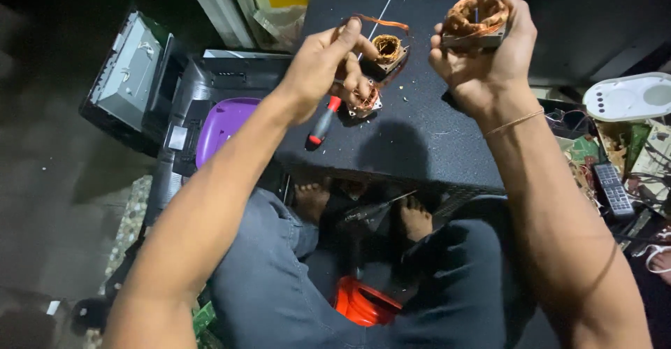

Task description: Winding and untangling copper wire onto motor stator coils for repair

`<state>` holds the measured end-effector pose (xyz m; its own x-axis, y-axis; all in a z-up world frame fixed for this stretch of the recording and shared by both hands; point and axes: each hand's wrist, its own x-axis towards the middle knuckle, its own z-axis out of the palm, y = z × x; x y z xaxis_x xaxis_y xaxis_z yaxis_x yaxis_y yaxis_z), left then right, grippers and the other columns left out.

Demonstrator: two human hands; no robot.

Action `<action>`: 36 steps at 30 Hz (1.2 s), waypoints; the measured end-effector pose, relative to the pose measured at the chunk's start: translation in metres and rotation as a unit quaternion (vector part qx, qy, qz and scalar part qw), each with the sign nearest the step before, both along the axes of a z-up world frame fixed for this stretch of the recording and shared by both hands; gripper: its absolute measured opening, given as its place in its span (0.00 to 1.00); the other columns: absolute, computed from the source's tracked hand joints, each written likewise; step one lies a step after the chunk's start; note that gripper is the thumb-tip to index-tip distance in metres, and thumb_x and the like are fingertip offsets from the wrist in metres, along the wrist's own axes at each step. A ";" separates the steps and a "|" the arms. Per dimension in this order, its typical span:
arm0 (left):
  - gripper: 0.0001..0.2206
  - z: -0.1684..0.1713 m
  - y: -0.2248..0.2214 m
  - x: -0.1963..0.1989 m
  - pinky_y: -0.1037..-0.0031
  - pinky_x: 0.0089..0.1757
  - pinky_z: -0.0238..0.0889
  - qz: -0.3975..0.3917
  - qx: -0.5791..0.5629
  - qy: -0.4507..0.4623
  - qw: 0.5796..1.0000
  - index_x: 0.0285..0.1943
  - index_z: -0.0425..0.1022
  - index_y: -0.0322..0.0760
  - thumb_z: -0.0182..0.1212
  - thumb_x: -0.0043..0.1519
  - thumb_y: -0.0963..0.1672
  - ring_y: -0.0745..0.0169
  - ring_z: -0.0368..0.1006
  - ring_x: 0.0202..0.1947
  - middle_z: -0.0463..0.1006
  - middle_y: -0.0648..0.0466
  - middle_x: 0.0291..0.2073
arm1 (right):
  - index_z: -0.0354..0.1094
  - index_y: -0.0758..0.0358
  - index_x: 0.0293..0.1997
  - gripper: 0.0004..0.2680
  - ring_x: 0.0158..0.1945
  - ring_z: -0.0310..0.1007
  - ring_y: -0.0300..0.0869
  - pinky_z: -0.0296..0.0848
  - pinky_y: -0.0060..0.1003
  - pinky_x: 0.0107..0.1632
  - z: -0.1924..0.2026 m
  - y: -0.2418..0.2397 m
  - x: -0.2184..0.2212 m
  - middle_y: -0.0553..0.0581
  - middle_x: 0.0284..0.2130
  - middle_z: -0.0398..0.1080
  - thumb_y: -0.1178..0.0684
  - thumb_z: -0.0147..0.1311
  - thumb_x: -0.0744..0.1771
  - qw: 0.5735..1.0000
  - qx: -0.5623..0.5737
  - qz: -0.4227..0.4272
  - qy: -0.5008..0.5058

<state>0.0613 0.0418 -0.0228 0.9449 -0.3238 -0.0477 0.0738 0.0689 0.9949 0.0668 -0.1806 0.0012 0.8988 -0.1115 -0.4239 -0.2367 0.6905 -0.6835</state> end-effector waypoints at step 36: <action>0.23 -0.048 0.001 0.042 0.72 0.21 0.67 0.132 0.064 0.112 0.983 0.32 0.74 0.30 0.56 0.61 0.56 0.70 0.58 0.11 0.59 0.57 0.10 | 0.61 0.52 0.50 0.20 0.28 0.76 0.52 0.74 0.36 0.27 -0.009 0.035 -0.037 0.63 0.41 0.75 0.33 0.55 0.62 0.950 -0.157 0.259 -0.071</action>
<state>0.1035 0.0427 -0.0703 0.9563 -0.0456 -0.2888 0.2887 -0.0098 0.9574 0.0299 -0.1452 -0.0073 0.9129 0.2614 -0.3134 -0.3798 0.2635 -0.8867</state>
